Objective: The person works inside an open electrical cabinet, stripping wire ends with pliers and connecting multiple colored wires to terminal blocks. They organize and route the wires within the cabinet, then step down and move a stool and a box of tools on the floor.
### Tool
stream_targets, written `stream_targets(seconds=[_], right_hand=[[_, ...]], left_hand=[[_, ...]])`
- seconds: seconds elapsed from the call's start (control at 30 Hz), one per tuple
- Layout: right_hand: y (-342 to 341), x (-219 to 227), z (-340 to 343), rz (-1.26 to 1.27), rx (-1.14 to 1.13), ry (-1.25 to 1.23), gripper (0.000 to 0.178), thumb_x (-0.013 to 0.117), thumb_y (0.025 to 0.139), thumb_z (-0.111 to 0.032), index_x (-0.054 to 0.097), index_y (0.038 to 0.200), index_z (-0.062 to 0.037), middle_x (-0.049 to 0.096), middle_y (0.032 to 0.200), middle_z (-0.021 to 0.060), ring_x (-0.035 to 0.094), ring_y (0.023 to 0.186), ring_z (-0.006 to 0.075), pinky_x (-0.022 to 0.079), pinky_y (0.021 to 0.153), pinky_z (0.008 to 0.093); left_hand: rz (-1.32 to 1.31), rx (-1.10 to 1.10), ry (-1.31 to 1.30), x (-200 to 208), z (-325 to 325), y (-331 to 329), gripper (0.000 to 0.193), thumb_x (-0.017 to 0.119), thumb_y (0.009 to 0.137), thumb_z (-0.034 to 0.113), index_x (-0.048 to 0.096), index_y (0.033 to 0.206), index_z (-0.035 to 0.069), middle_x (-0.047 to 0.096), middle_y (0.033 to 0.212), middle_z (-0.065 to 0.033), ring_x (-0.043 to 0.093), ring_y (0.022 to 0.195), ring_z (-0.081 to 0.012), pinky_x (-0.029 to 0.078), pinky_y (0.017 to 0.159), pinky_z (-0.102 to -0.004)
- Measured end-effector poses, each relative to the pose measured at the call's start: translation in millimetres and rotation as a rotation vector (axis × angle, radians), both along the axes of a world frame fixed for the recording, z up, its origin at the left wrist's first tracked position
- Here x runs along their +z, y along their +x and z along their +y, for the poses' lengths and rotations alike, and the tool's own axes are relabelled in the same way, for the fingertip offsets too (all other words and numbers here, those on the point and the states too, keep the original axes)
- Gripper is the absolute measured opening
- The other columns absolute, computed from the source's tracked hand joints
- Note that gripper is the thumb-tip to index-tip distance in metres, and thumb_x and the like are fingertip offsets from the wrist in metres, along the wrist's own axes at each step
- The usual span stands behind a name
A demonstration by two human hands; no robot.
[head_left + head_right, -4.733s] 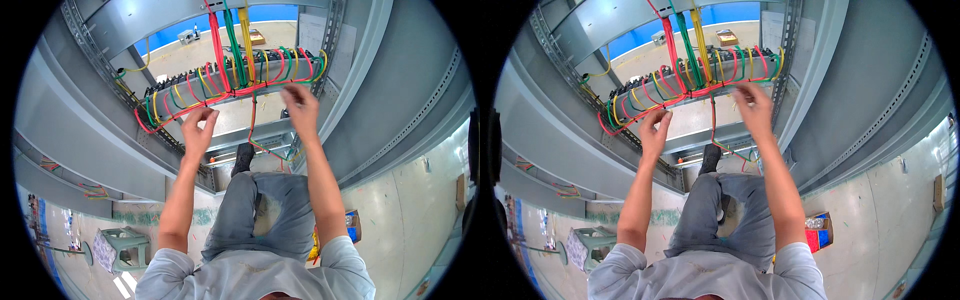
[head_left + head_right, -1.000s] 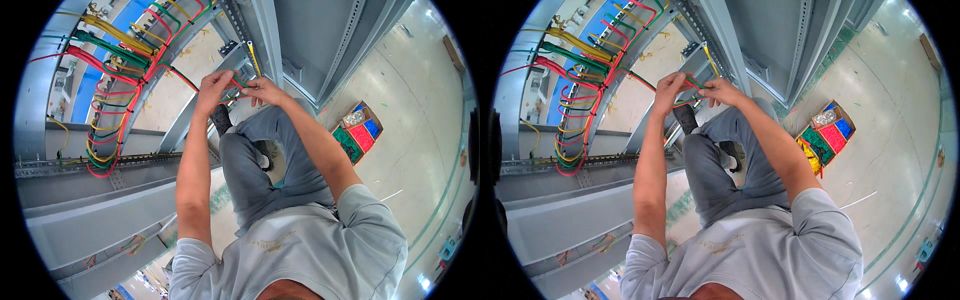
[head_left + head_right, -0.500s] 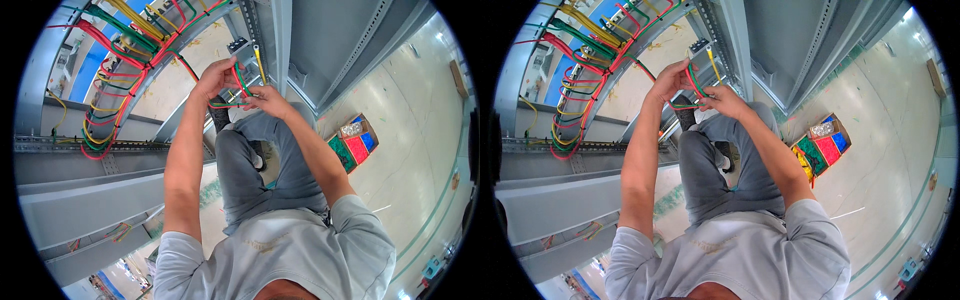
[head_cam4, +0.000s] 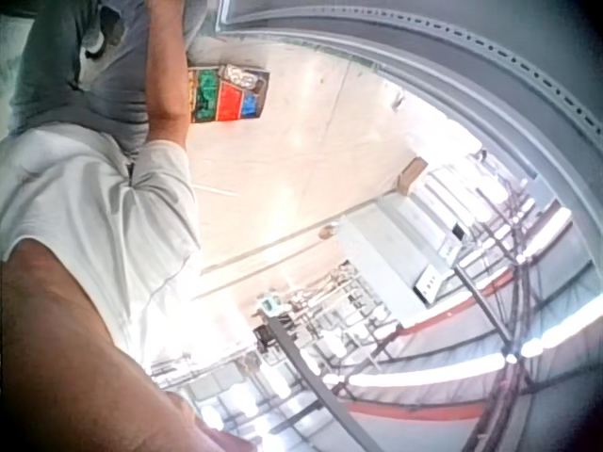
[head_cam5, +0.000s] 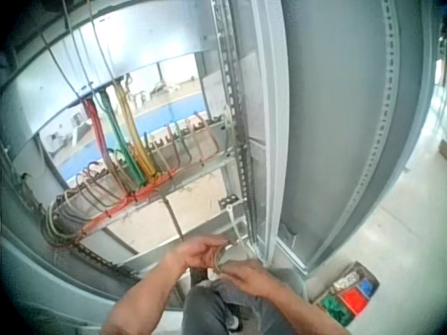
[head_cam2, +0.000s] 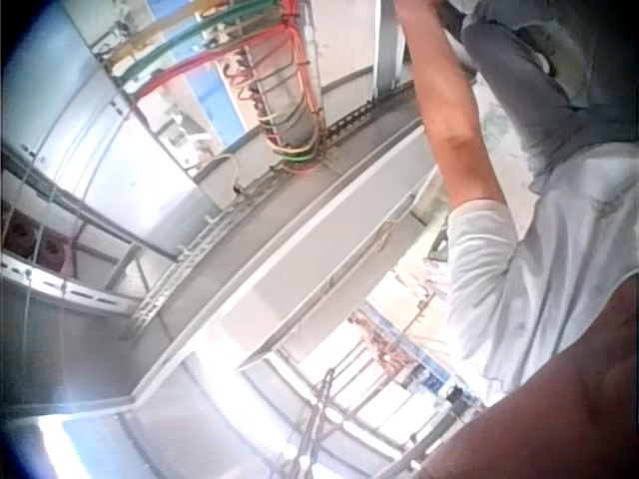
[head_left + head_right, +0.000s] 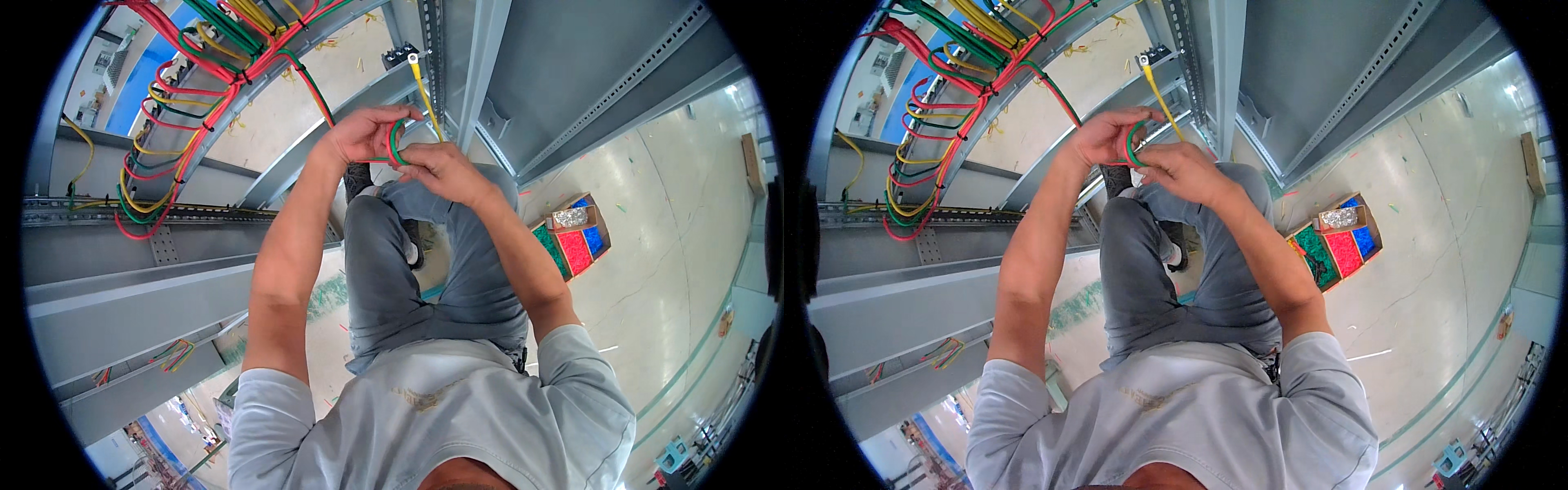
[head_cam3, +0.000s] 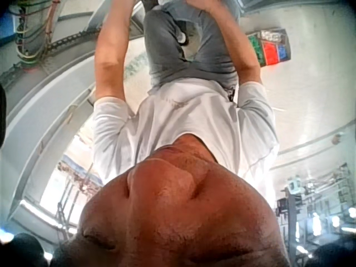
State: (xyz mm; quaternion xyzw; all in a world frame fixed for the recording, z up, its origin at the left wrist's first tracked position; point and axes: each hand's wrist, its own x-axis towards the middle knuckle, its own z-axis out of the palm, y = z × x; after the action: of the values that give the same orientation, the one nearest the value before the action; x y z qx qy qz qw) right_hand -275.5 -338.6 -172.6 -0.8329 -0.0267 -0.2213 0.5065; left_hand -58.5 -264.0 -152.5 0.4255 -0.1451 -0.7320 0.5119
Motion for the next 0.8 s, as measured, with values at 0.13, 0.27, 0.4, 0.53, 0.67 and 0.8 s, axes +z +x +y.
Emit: stream_targets(seconds=[0.13,0.27,0.4,0.53,0.67,0.8], right_hand=[[-2,-9,2,-0.035,-0.028,-0.164,0.021,0.069,0.088,-0.002,0.064,0.109,-0.0025,0.069,0.095,0.0130,0.070,0.091,0.0360,0.056,0.077,0.0437],[-2,-19,1,-0.030,-0.034,-0.086,0.019,0.069,0.091,-0.005,0.066,0.109,-0.0034,0.071,0.094,0.0129,0.072,0.091,0.0328,0.056,0.077,0.0432],[-6,-18,-23,0.084,-0.149,0.208,0.016,0.066,0.094,-0.004,0.068,0.110,-0.0001,0.072,0.093,0.0146,0.076,0.088,0.0271,0.057,0.076,0.0384],[0,-27,-17,0.107,-0.141,0.189,0.016,0.063,0.097,0.000,0.068,0.112,0.0037,0.071,0.096,0.0151,0.078,0.090,0.0235,0.058,0.075,0.0333],[-2,-34,-6,0.090,-0.177,0.183,0.016,0.067,0.095,-0.006,0.068,0.108,0.0045,0.074,0.094,0.0173,0.076,0.082,0.0272,0.058,0.074,0.0383],[-22,-54,-1,-0.015,-0.409,0.316,0.024,0.072,0.091,-0.005,0.069,0.115,0.0023,0.074,0.102,0.0175,0.074,0.080,0.0277,0.058,0.075,0.0390]], left_hand=[[-0.009,-0.176,-0.006,-9,0,2,0.035,0.061,0.105,0.026,0.064,0.127,-0.001,0.059,0.072,-0.0019,0.059,0.062,-0.0107,0.053,0.060,-0.0283],[-0.047,-0.186,0.068,-10,-1,7,0.039,0.065,0.104,0.029,0.063,0.130,0.000,0.063,0.083,-0.0052,0.063,0.069,-0.0115,0.055,0.065,-0.0290],[-0.986,0.297,-0.085,32,-5,-15,0.040,0.067,0.102,0.022,0.061,0.136,0.003,0.069,0.107,-0.0103,0.069,0.092,-0.0143,0.058,0.081,-0.0311],[-2.001,0.207,-0.899,90,-20,-48,0.052,0.067,0.093,0.005,0.056,0.144,0.006,0.065,0.136,-0.0132,0.064,0.125,-0.0289,0.053,0.100,-0.0367],[-2.094,-0.305,-0.850,92,-41,-41,0.035,0.066,0.092,0.003,0.068,0.127,0.009,0.066,0.134,-0.0116,0.065,0.119,-0.0346,0.055,0.098,-0.0433],[-2.154,-0.289,-0.926,85,-46,-41,0.020,0.067,0.093,0.006,0.070,0.113,0.006,0.069,0.119,-0.0122,0.068,0.105,-0.0373,0.057,0.089,-0.0451]])
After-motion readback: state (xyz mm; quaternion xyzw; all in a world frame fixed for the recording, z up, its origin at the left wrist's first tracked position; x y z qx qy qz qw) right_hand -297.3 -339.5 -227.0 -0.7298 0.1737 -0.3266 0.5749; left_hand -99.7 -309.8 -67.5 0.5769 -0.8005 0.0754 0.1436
